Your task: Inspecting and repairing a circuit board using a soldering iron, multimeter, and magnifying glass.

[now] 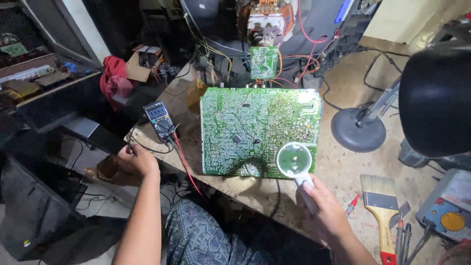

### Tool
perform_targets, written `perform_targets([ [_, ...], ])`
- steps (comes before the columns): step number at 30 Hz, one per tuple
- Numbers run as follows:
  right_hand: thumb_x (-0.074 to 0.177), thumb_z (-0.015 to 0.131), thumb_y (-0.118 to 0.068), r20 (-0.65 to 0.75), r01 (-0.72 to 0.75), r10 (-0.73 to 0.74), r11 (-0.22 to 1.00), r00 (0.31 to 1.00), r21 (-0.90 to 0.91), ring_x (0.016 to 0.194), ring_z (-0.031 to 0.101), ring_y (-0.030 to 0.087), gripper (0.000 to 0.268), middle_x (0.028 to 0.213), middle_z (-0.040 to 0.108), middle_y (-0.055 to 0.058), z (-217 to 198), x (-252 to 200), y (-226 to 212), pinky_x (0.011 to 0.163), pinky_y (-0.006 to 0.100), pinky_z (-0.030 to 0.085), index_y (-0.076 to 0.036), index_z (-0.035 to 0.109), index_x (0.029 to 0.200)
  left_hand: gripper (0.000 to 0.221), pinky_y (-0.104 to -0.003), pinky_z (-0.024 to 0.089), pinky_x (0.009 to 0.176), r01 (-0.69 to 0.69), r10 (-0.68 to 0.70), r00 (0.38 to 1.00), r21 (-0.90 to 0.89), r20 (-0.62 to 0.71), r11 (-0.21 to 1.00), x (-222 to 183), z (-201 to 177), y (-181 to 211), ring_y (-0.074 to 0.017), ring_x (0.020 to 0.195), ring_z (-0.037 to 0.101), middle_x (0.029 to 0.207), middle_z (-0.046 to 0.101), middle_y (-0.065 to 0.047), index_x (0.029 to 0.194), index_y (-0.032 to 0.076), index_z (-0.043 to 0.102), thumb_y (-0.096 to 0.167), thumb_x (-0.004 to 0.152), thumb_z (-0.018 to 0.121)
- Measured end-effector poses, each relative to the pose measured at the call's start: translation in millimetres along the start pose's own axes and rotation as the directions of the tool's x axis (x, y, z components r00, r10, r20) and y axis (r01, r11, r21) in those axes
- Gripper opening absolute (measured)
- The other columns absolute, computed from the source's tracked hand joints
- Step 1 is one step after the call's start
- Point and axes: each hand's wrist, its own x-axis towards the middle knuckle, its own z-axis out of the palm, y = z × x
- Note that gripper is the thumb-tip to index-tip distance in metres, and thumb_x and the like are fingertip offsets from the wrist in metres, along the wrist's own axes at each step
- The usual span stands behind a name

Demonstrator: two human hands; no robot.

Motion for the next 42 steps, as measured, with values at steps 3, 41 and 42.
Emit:
perform_targets([
  [3, 0.098, 0.054, -0.029, -0.015, 0.234, -0.235, 0.971, 0.972, -0.054, 0.056, 0.042, 0.017, 0.028, 0.069, 0.052, 0.007, -5, 24, -13, 0.052, 0.031, 0.033, -0.003, 0.062, 0.104, 0.041, -0.066, 0.032, 0.100, 0.096, -0.098, 0.995, 0.177, 0.004, 0.980, 5, 26, 20, -0.0530, 0.119, 0.041, 0.130, 0.043, -0.031, 0.120, 0.007, 0.053, 0.042, 0.100, 0.053],
  [41, 0.100, 0.055, -0.023, 0.011, 0.448, -0.474, 0.823, 0.880, -0.349, 0.090, 0.062, 0.013, 0.033, 0.097, 0.070, 0.002, -13, 49, -40, 0.081, 0.029, 0.048, -0.004, 0.070, 0.123, 0.043, -0.062, 0.036, 0.091, -0.146, 0.229, 0.966, 0.475, -0.123, 0.868, 18, 56, -6, -0.0508, 0.105, 0.047, 0.112, 0.050, -0.027, 0.111, 0.005, 0.054, 0.046, 0.103, 0.061],
  [42, 0.101, 0.055, -0.022, 0.015, 0.462, -0.486, 0.820, 0.874, -0.338, 0.084, 0.058, 0.012, 0.031, 0.094, 0.067, 0.001, -14, 50, -38, 0.077, 0.028, 0.046, -0.004, 0.070, 0.121, 0.041, -0.062, 0.038, 0.089, -0.130, 0.210, 0.970, 0.476, -0.120, 0.870, 17, 55, -3, -0.0504, 0.105, 0.048, 0.111, 0.051, -0.026, 0.111, 0.006, 0.055, 0.046, 0.102, 0.061],
])
